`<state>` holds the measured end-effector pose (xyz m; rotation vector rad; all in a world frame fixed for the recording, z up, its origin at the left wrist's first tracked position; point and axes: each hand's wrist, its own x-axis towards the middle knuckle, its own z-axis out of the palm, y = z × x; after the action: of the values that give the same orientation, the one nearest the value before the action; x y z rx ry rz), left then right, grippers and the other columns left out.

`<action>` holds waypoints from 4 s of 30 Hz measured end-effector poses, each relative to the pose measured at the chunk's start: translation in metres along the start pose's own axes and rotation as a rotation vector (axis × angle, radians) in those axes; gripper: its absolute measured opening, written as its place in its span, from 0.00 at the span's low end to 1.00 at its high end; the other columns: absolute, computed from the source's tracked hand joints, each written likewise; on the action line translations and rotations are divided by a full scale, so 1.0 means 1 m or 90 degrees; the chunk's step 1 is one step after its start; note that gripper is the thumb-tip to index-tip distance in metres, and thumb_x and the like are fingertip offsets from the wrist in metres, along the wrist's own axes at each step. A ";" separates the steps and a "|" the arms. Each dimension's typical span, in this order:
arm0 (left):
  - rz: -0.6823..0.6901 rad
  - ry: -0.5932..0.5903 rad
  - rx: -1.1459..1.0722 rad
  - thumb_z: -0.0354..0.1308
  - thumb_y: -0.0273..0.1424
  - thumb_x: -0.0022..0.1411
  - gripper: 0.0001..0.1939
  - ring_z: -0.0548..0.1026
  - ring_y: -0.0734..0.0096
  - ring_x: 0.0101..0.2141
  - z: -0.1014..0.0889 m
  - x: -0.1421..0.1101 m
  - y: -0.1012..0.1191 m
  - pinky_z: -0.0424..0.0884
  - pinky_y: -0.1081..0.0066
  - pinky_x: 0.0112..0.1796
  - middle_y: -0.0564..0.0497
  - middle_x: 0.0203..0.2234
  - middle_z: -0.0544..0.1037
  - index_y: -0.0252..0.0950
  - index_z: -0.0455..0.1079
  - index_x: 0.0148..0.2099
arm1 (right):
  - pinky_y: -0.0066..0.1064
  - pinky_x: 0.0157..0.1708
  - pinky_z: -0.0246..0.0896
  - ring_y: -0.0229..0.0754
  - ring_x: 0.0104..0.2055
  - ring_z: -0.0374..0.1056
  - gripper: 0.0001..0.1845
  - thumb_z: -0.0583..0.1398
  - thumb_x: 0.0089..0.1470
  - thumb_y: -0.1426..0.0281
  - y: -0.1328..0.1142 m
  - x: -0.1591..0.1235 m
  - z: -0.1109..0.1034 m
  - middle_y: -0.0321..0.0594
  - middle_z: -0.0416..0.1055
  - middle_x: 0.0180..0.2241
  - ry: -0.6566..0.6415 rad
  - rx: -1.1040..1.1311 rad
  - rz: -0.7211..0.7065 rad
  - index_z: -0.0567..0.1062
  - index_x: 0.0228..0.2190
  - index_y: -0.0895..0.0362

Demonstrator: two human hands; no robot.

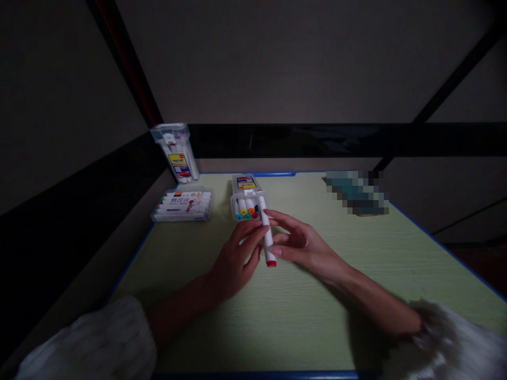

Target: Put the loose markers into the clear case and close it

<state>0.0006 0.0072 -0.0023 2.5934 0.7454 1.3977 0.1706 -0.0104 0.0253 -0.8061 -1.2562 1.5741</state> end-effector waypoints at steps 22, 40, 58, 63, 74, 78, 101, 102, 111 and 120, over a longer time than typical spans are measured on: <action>-0.040 -0.076 -0.023 0.47 0.17 0.55 0.31 0.59 0.59 0.56 0.002 -0.001 -0.001 0.62 0.57 0.53 0.40 0.55 0.60 0.36 0.48 0.61 | 0.30 0.33 0.66 0.35 0.32 0.68 0.40 0.68 0.33 0.78 0.003 0.000 0.001 0.36 0.73 0.33 -0.012 0.052 0.028 0.65 0.51 0.50; -0.061 -0.110 -0.013 0.48 0.18 0.55 0.27 0.58 0.60 0.57 0.001 -0.001 0.002 0.60 0.56 0.55 0.39 0.56 0.58 0.34 0.52 0.58 | 0.30 0.37 0.63 0.34 0.33 0.67 0.27 0.66 0.39 0.72 0.005 0.005 -0.002 0.39 0.73 0.38 0.109 -0.001 -0.013 0.71 0.45 0.54; -0.074 -0.117 -0.012 0.47 0.19 0.56 0.32 0.56 0.60 0.58 0.001 -0.002 0.002 0.57 0.58 0.56 0.41 0.58 0.56 0.36 0.45 0.61 | 0.23 0.29 0.61 0.31 0.28 0.66 0.22 0.66 0.39 0.72 0.007 0.008 -0.002 0.33 0.72 0.28 0.120 -0.011 -0.075 0.70 0.39 0.55; -0.100 -0.119 -0.013 0.48 0.19 0.55 0.32 0.56 0.60 0.58 0.002 -0.002 0.000 0.57 0.58 0.57 0.40 0.58 0.56 0.34 0.44 0.61 | 0.25 0.28 0.61 0.30 0.26 0.66 0.18 0.65 0.40 0.71 0.008 0.008 -0.001 0.34 0.71 0.30 0.134 -0.033 -0.083 0.66 0.34 0.55; -0.113 -0.130 -0.024 0.48 0.19 0.55 0.32 0.53 0.61 0.59 0.002 -0.001 0.001 0.55 0.58 0.57 0.39 0.58 0.54 0.33 0.44 0.61 | 0.28 0.26 0.58 0.33 0.25 0.64 0.10 0.62 0.44 0.69 0.006 0.004 -0.001 0.33 0.68 0.25 0.103 -0.147 -0.080 0.67 0.30 0.56; -0.113 -0.131 -0.023 0.48 0.20 0.56 0.33 0.53 0.60 0.59 0.002 -0.001 0.001 0.54 0.58 0.57 0.40 0.59 0.53 0.34 0.43 0.62 | 0.28 0.25 0.57 0.34 0.24 0.64 0.11 0.62 0.43 0.68 0.005 0.005 -0.001 0.32 0.68 0.22 0.105 -0.156 -0.070 0.67 0.31 0.56; -0.107 -0.137 -0.012 0.47 0.19 0.56 0.32 0.54 0.61 0.58 0.000 0.000 0.003 0.56 0.58 0.57 0.41 0.58 0.55 0.36 0.44 0.61 | 0.28 0.25 0.55 0.35 0.27 0.64 0.18 0.61 0.44 0.68 0.008 0.007 -0.004 0.35 0.70 0.26 0.091 -0.159 -0.042 0.67 0.40 0.57; -0.107 -0.139 -0.011 0.47 0.19 0.56 0.32 0.54 0.60 0.58 0.000 0.000 0.003 0.56 0.58 0.57 0.41 0.58 0.55 0.36 0.44 0.62 | 0.28 0.25 0.54 0.35 0.27 0.64 0.18 0.61 0.44 0.68 0.008 0.007 -0.004 0.35 0.70 0.26 0.091 -0.158 -0.042 0.67 0.40 0.57; -0.104 -0.140 0.013 0.47 0.20 0.56 0.28 0.54 0.60 0.58 0.002 -0.002 0.002 0.57 0.58 0.56 0.39 0.58 0.54 0.33 0.48 0.59 | 0.28 0.25 0.53 0.36 0.27 0.63 0.23 0.61 0.44 0.68 0.008 0.008 -0.005 0.36 0.70 0.27 0.083 -0.155 -0.022 0.66 0.44 0.58; -0.108 -0.132 0.030 0.48 0.21 0.57 0.18 0.60 0.59 0.54 0.002 -0.003 0.002 0.62 0.57 0.53 0.40 0.52 0.61 0.34 0.59 0.51 | 0.28 0.23 0.51 0.35 0.24 0.60 0.26 0.61 0.44 0.68 0.012 0.010 -0.008 0.34 0.69 0.22 0.084 -0.142 -0.017 0.66 0.48 0.59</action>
<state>0.0019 0.0042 -0.0055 2.5858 0.9502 1.0578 0.1712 0.0009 0.0127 -1.0131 -1.3543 1.3518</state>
